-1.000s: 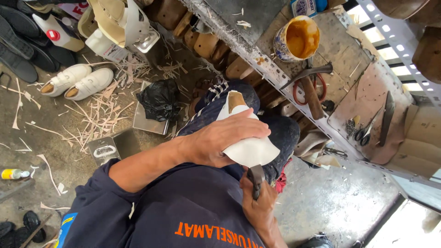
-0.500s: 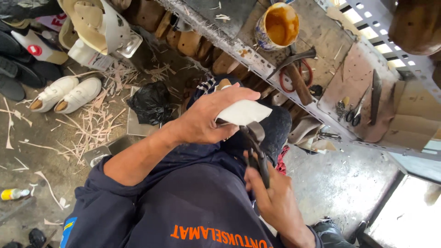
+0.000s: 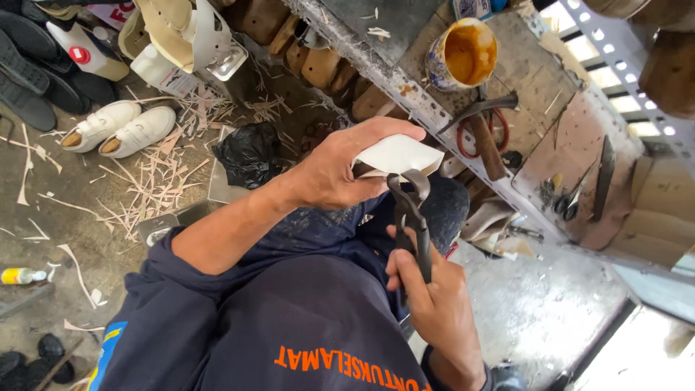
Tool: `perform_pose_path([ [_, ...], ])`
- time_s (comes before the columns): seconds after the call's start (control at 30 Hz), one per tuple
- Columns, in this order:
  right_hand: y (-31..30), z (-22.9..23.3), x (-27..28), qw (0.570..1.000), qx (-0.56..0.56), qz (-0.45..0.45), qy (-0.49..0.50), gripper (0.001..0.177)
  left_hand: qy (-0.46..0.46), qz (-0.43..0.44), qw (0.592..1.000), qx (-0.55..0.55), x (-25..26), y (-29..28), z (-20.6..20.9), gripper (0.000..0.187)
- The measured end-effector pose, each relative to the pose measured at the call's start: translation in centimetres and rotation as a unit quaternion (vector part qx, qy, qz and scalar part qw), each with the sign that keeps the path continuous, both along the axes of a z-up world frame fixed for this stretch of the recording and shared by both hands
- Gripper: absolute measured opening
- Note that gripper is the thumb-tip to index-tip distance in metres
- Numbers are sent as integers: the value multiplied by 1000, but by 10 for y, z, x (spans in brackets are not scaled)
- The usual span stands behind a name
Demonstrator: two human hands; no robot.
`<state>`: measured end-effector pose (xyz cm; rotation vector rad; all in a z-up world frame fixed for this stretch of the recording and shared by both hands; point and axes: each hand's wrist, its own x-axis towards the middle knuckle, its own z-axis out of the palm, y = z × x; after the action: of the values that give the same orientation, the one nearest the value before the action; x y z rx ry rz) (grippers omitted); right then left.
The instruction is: Lasting a leather shoe by pulling the upper over a wooden last with pincers and hammering it into place
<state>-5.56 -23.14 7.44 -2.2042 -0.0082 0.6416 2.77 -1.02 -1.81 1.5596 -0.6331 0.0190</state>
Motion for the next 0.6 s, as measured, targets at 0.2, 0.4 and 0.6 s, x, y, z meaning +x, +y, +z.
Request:
perform_pose_path([
  [0.2, 1, -46, -2, 990, -48, 18, -132, 36, 43, 23, 999, 13, -1, 2, 4, 64],
  [0.4, 9, -55, 3, 979, 14, -17, -202, 20, 40, 59, 991, -113, 0, -9, -2, 59],
  [0.6, 7, -61, -6, 978, 24, -26, -205, 27, 16, 58, 994, -90, -1, -10, -7, 63],
])
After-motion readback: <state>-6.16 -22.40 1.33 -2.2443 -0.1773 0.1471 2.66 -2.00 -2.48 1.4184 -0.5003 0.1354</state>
